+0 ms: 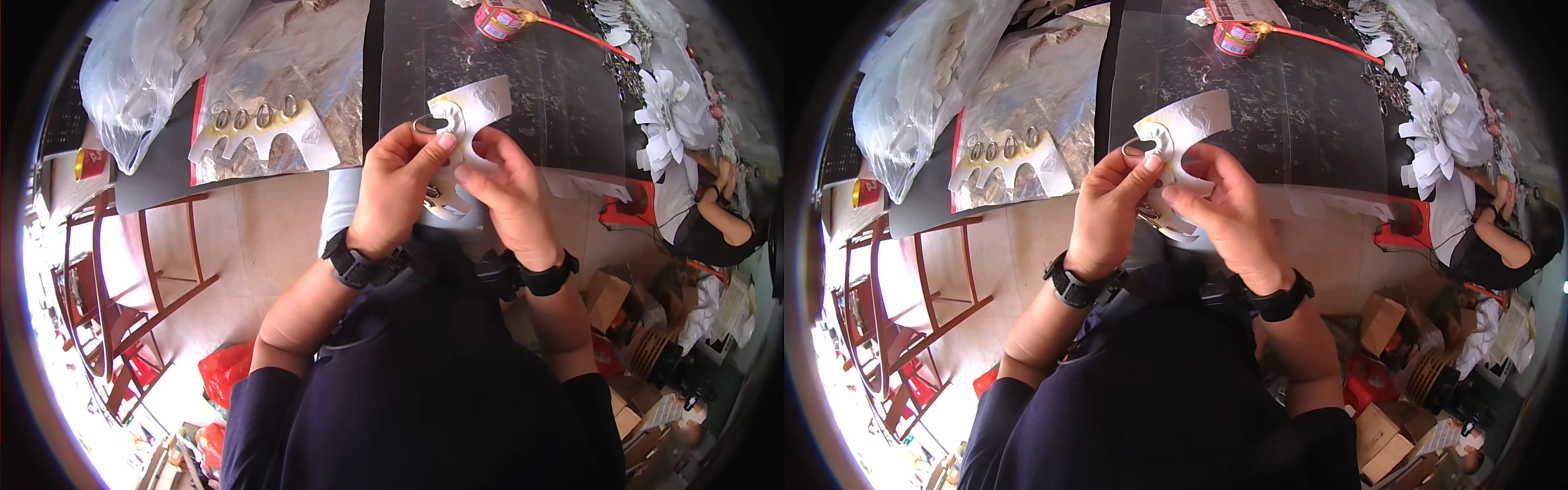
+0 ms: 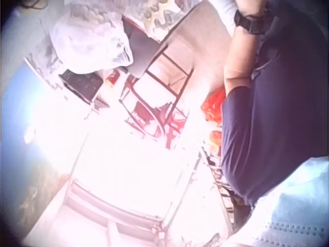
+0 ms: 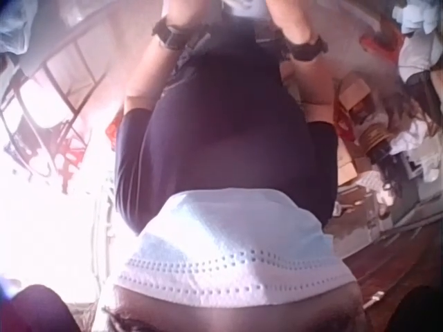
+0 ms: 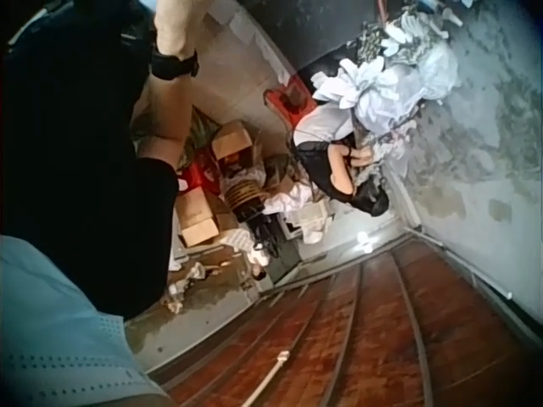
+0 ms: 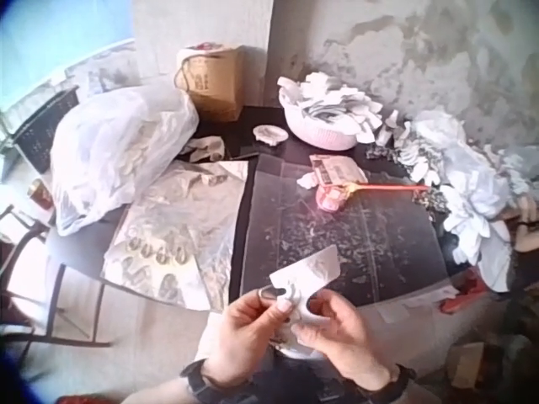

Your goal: The recorder is assembling small hardware components onto white shoe upper pieces by hand.

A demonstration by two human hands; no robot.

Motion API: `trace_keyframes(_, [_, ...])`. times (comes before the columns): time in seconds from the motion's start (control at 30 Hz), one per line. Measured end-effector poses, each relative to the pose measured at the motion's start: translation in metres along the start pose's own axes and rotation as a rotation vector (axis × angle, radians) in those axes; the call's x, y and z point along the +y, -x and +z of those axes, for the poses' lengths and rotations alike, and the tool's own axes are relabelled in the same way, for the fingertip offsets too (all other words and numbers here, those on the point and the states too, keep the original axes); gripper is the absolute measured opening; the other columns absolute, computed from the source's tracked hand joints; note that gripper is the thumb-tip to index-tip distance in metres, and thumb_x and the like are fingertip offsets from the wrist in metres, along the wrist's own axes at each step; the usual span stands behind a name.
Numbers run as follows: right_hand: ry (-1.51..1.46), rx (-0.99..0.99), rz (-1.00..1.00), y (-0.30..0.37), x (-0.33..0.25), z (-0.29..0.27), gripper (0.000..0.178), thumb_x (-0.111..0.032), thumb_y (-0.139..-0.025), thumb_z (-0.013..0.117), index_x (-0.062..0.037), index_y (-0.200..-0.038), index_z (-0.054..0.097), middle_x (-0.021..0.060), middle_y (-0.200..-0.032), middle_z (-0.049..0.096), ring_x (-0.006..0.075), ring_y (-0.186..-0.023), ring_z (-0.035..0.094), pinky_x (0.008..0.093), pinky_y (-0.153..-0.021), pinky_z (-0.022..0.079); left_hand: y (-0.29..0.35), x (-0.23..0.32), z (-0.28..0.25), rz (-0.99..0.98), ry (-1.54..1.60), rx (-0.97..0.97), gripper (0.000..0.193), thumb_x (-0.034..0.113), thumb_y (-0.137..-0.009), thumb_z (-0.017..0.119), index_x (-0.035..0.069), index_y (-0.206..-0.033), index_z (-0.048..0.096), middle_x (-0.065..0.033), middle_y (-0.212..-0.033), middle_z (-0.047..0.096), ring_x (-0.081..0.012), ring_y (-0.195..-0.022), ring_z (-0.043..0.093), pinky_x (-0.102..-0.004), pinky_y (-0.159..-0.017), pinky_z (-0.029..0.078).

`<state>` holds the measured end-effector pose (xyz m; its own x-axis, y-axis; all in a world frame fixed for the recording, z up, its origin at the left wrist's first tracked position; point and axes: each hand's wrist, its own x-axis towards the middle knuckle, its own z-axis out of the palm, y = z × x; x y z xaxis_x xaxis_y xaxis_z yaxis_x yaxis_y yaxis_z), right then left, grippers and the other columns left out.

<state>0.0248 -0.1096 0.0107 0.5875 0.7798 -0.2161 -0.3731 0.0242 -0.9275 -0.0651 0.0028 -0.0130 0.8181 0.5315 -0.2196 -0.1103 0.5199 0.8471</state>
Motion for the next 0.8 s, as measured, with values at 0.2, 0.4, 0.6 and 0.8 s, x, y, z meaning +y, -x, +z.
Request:
trace_keyframes(0.2, [-0.079,-0.068,0.087,-0.009,0.002,-0.009,0.02,-0.001,-0.082,0.061,0.001,-0.101,0.054,0.0015,-0.091,0.055,0.009,-0.087,0.055,0.0238,-0.077,0.045,0.002,0.006,0.001,-0.153,0.168,-0.008,0.019,0.023,-0.09,0.058,0.005,-0.086,0.059,0.0021,-0.075,0.058,-0.0036,-0.066,0.049,-0.0195,-0.061,0.04])
trace_keyframes(0.4, [-0.17,-0.038,0.163,-0.007,-0.007,-0.004,0.02,-0.001,-0.083,0.058,0.0011,-0.103,0.054,0.0026,-0.096,0.057,0.0092,-0.086,0.055,0.0234,-0.078,0.044,0.001,0.002,-0.001,-0.245,0.206,0.049,0.019,0.023,-0.09,0.057,0.004,-0.088,0.059,0.0011,-0.075,0.058,-0.0042,-0.067,0.049,-0.0199,-0.062,0.04])
trace_keyframes(0.6, [0.3,-0.027,0.002,-0.01,0.0,-0.008,0.023,-0.003,-0.084,0.06,0.0017,-0.106,0.054,0.0026,-0.091,0.06,0.0074,-0.082,0.055,0.0225,-0.073,0.045,0.003,-0.005,0.003,-0.07,0.005,0.096,0.021,0.023,-0.09,0.059,0.002,-0.088,0.059,-0.0014,-0.077,0.059,-0.0052,-0.069,0.051,-0.0204,-0.064,0.042])
trace_keyframes(0.8, [-0.18,0.09,0.045,-0.017,0.003,-0.016,0.025,-0.005,-0.086,0.059,0.0003,-0.11,0.054,0.0027,-0.093,0.059,0.0085,-0.082,0.055,0.023,-0.072,0.045,0.001,0.008,-0.001,-0.14,0.183,-0.019,0.024,0.026,-0.09,0.058,0.002,-0.094,0.06,-0.0005,-0.082,0.06,-0.0053,-0.074,0.052,-0.022,-0.067,0.043])
